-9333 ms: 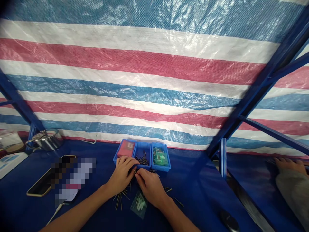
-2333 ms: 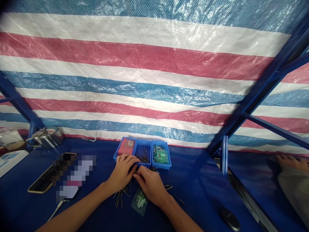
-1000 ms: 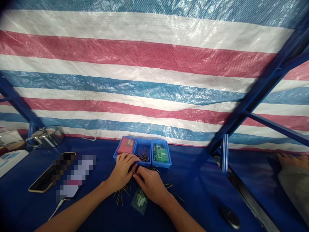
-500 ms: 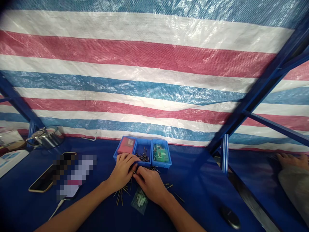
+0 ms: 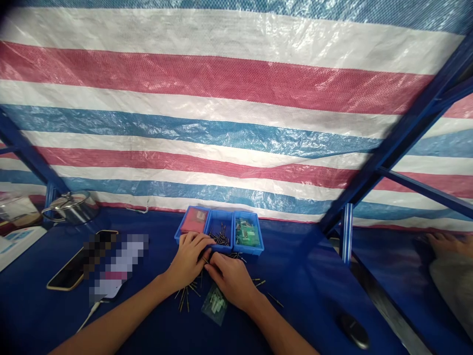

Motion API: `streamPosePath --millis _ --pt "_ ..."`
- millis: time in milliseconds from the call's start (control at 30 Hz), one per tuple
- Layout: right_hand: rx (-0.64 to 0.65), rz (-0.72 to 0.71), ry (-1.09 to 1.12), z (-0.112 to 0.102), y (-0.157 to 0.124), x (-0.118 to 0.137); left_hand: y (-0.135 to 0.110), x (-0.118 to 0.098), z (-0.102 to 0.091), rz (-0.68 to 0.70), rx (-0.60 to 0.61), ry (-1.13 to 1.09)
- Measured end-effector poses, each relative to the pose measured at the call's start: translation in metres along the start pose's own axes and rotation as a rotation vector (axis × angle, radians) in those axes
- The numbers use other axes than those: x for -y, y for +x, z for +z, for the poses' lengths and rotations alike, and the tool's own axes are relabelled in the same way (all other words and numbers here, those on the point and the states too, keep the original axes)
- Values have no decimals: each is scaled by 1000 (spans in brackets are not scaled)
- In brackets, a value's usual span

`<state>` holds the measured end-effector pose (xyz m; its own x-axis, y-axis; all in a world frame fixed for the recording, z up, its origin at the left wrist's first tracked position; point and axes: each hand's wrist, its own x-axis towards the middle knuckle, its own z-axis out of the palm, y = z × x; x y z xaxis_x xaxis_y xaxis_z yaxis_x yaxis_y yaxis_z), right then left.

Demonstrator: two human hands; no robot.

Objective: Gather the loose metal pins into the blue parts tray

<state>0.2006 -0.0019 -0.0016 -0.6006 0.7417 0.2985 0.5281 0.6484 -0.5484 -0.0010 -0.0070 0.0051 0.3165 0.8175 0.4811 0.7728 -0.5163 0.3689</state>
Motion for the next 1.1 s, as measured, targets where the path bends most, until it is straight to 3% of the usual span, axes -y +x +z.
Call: streamPosePath --millis 1100 --pt "4 -1 2 -1 0 1 0 1 1 10 -5 11"
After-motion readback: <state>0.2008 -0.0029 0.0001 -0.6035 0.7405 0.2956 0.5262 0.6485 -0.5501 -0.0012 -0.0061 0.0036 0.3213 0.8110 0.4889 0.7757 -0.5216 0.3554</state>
